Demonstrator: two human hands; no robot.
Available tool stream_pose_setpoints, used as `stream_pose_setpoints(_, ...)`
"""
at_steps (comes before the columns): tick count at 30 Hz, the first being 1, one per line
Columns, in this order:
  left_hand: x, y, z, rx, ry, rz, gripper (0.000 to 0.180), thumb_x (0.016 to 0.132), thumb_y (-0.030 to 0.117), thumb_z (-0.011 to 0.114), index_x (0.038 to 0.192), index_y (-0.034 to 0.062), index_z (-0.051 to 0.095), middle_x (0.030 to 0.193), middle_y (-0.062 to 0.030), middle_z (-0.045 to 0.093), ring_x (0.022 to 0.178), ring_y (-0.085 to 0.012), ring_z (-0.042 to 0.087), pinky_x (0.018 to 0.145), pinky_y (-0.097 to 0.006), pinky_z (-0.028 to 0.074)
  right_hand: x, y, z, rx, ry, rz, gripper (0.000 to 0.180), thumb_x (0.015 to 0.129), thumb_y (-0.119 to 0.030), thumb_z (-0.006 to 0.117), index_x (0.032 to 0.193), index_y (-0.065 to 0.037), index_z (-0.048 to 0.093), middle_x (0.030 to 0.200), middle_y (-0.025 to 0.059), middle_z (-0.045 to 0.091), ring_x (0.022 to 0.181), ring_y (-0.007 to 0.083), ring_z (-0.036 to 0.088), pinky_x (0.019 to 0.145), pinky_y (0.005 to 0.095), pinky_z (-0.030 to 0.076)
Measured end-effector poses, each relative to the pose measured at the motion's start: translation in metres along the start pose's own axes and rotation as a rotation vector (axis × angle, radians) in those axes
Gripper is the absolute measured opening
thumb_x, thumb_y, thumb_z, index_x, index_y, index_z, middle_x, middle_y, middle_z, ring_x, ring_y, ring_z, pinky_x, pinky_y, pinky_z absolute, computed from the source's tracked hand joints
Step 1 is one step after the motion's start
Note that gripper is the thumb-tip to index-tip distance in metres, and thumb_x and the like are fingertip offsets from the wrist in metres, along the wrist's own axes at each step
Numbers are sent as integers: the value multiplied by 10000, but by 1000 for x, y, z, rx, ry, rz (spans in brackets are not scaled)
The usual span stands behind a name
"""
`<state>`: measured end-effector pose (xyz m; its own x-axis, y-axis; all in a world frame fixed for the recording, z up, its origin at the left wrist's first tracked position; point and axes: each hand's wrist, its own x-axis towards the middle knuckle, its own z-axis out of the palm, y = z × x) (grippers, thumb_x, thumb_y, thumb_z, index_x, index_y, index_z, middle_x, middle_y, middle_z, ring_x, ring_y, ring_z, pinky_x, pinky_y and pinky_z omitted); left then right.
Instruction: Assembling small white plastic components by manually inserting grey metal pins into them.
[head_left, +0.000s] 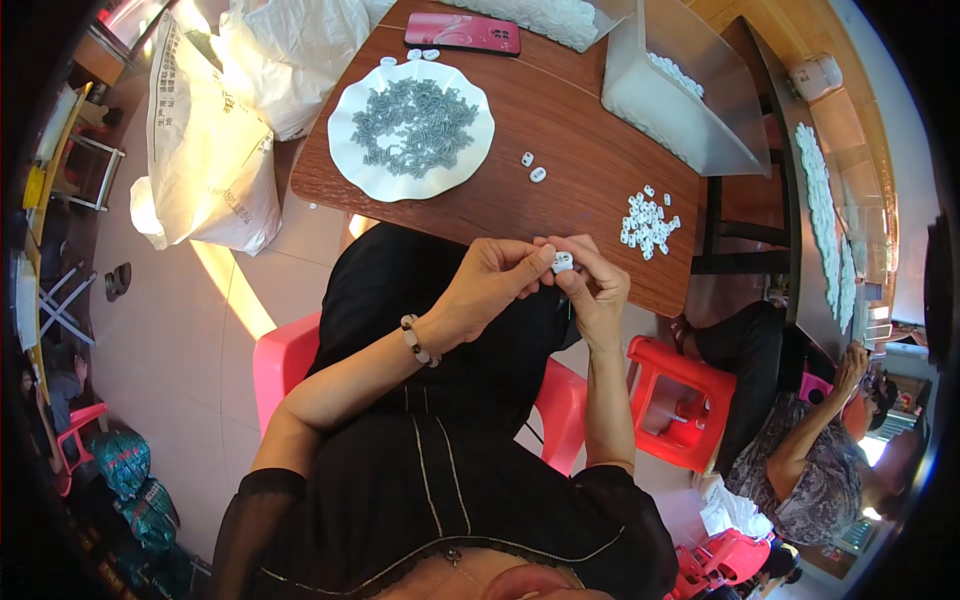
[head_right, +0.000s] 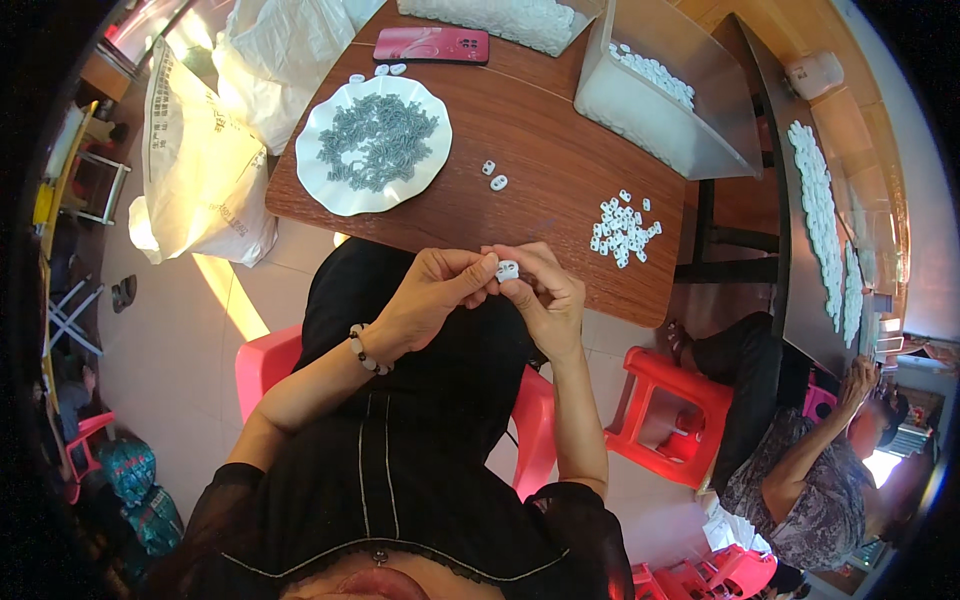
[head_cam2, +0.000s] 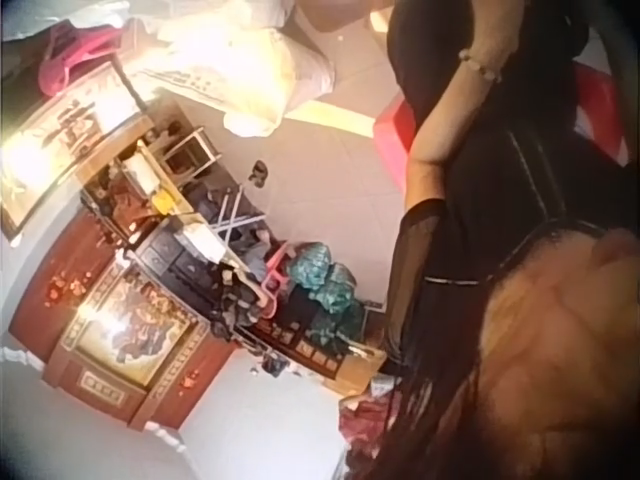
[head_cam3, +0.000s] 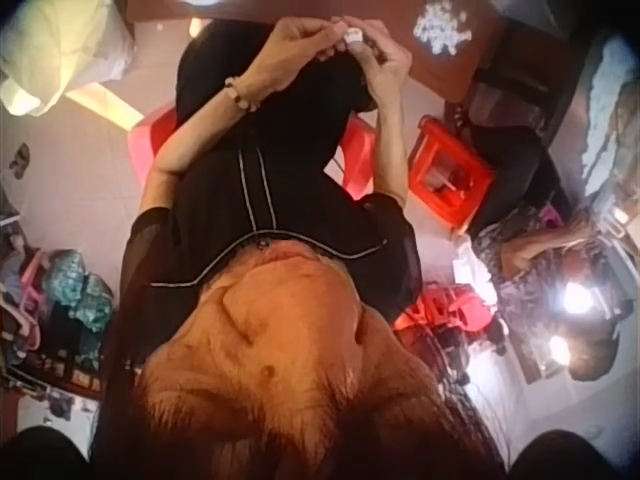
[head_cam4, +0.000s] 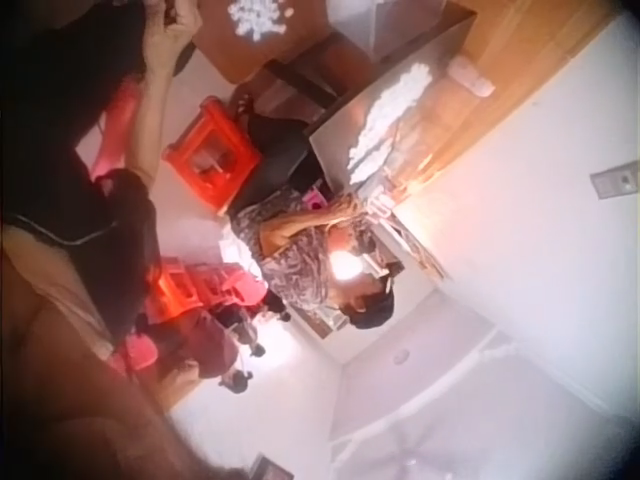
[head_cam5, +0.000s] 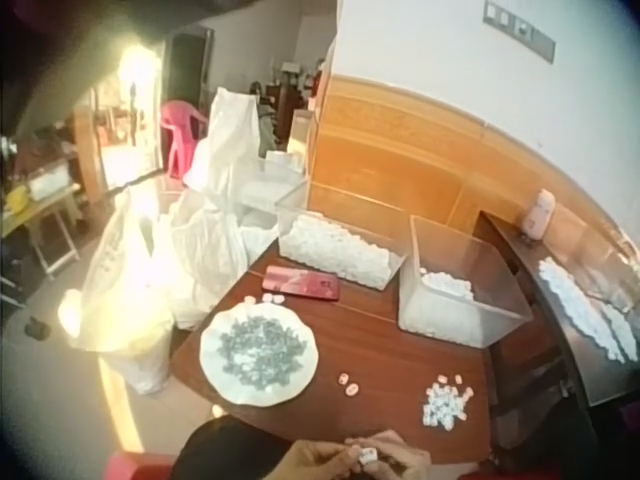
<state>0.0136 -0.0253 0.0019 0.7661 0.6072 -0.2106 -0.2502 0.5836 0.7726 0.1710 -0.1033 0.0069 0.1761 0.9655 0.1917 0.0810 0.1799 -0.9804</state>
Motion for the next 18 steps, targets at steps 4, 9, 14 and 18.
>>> stream_pose_setpoints(4,3,6,-1,-20,5,-42,284,960,296,593,883,40,690,736,24,612,641,-30,498,597,-175,402,13,-19,-5,-53,95,0,300,868,-167,702,1091,32,678,1059,103,653,890,130,586,786,251,487)
stream_pose_setpoints(9,16,7,-33,-46,63,-66,265,967,231,559,829,35,672,679,30,580,602,-38,488,575,-171,394,70,-68,-44,-670,317,-263,194,842,-50,660,1029,-41,709,929,45,688,781,92,577,742,225,459)
stream_pose_setpoints(14,21,18,-42,-110,93,-110,245,962,246,567,844,49,653,666,33,554,607,-45,486,579,-185,403,149,-86,-118,-1201,633,-406,281,855,-225,679,1089,-70,703,829,131,688,725,224,639,711,305,496)
stream_pose_setpoints(18,22,16,-41,-82,83,-118,251,964,254,565,846,50,653,674,35,555,614,-46,488,589,-189,409,178,-64,-160,-1386,648,-289,331,857,-316,663,1086,-80,702,828,169,691,780,316,671,716,375,509)
